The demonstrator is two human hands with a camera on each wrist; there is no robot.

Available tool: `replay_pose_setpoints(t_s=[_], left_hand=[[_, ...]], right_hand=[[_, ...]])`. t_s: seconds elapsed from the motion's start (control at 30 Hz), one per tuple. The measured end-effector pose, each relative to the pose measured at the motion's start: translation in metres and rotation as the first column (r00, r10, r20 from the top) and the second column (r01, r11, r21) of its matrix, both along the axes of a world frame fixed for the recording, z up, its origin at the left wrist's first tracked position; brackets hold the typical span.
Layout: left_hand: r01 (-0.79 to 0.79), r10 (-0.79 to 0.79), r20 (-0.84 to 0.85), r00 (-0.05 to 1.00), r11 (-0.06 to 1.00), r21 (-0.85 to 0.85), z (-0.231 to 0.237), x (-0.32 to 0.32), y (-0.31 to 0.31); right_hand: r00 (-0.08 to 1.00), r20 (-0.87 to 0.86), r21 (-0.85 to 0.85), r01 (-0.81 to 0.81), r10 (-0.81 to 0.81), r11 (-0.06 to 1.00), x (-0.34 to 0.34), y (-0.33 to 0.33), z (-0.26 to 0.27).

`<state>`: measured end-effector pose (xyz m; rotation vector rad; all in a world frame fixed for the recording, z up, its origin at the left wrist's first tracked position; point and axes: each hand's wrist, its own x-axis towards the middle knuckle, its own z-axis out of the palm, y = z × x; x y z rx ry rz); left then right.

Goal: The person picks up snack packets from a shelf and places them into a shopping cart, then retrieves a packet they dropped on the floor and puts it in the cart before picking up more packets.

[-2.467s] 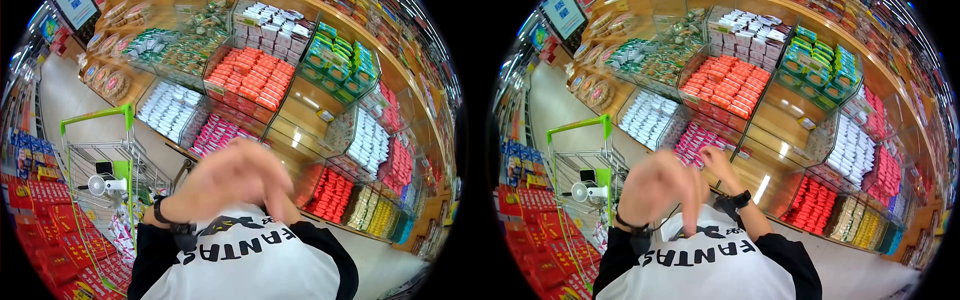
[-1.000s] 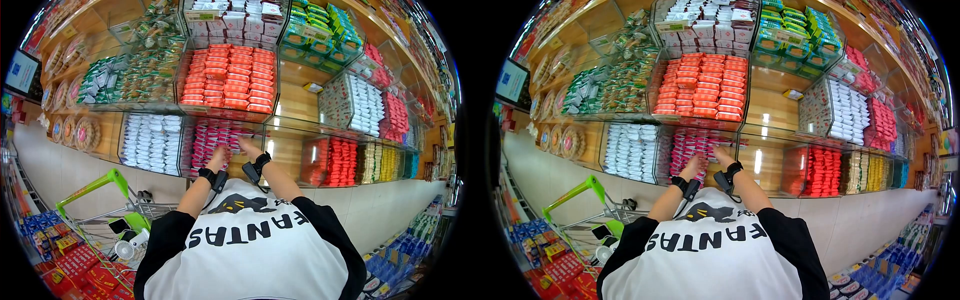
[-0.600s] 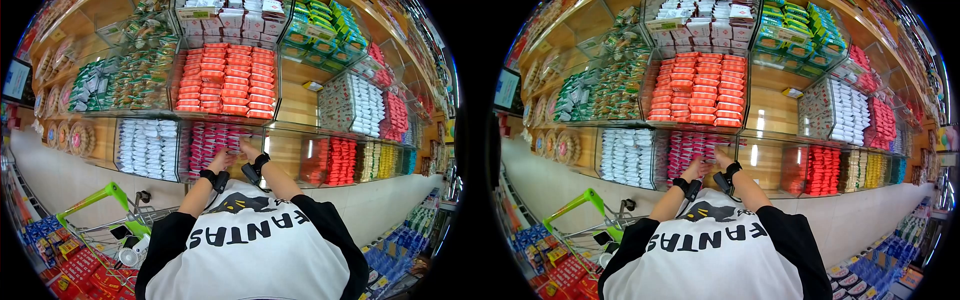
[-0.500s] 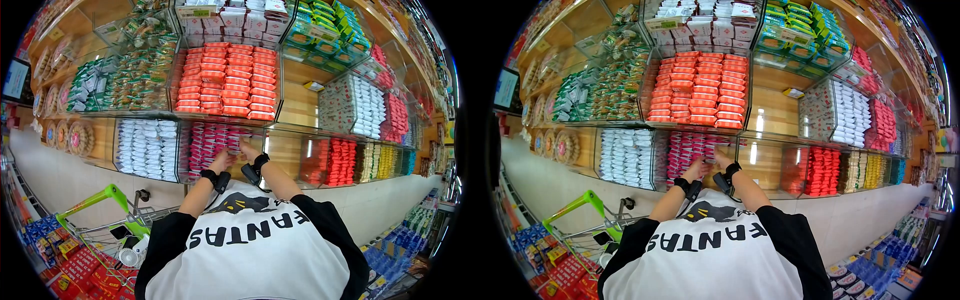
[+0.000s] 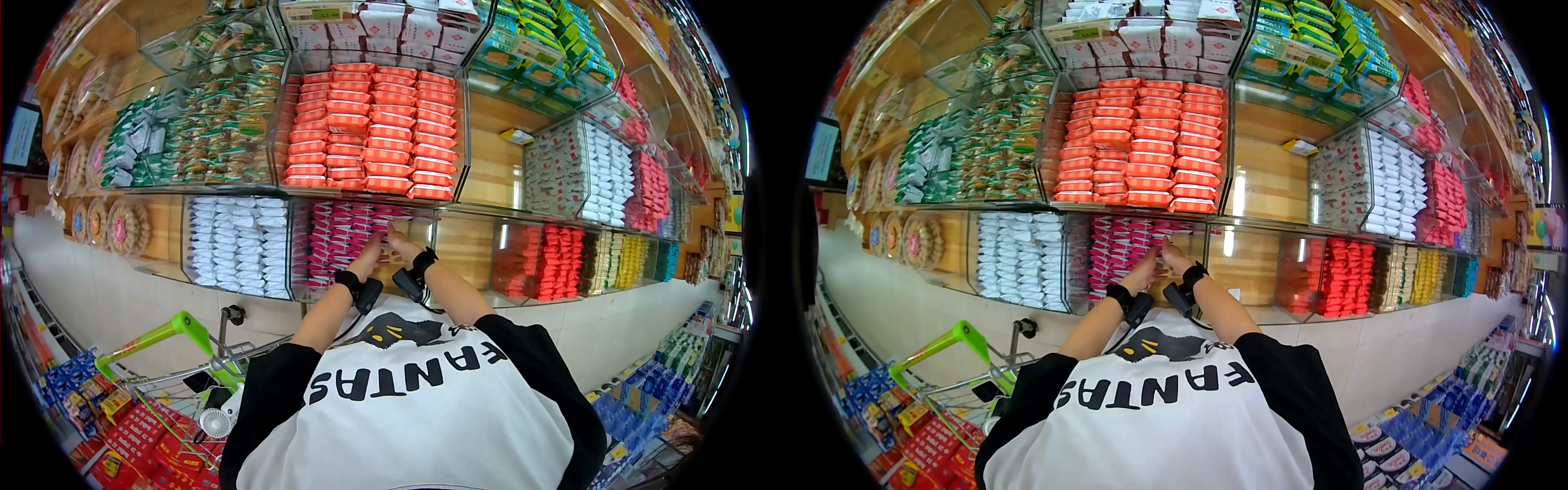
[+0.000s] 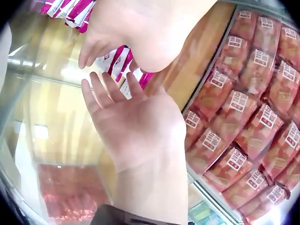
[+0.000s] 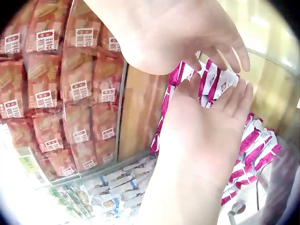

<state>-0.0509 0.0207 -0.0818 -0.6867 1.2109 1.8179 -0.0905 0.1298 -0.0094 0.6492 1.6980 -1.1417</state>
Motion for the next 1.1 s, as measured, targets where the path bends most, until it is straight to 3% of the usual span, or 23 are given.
replay_pose_setpoints(t_s=[0.33,0.4,0.5,0.67,0.83,0.9,1.0,1.1], left_hand=[[0.113,-0.111,0.030,0.993,0.992,-0.063,0.014,-0.009,0.007],[0.122,-0.120,0.025,0.992,0.990,-0.077,0.008,-0.008,0.008],[0.116,-0.113,0.037,0.993,0.991,-0.072,0.004,-0.009,0.008],[0.155,-0.151,0.045,0.987,0.983,-0.099,0.017,-0.011,0.009],[0.196,-0.190,0.068,0.979,0.976,-0.092,0.011,-0.006,0.011],[0.292,-0.293,0.015,0.956,0.946,-0.143,0.024,-0.004,0.013],[0.307,-0.305,0.037,0.952,0.948,-0.083,0.027,-0.003,0.013],[0.246,-0.239,0.077,0.968,0.964,-0.101,0.035,-0.003,0.015]], right_hand=[[0.999,0.036,-0.006,-0.002,0.002,1.000,0.001,-0.001,0.038],[0.998,0.027,-0.087,0.054,-0.052,0.995,-0.001,-0.003,0.065],[0.998,-0.012,-0.177,-0.061,0.060,0.982,0.000,0.009,0.031],[0.995,0.074,-0.088,-0.054,0.061,0.995,0.007,0.019,-0.046],[0.996,0.075,-0.067,-0.050,0.056,0.996,0.013,0.021,-0.069],[0.992,0.121,-0.008,-0.026,0.027,1.000,0.011,0.014,-0.047],[0.985,0.099,-0.068,-0.135,0.141,0.989,0.001,0.008,0.002],[0.984,0.107,-0.077,-0.137,0.144,0.988,0.001,0.007,0.003]])
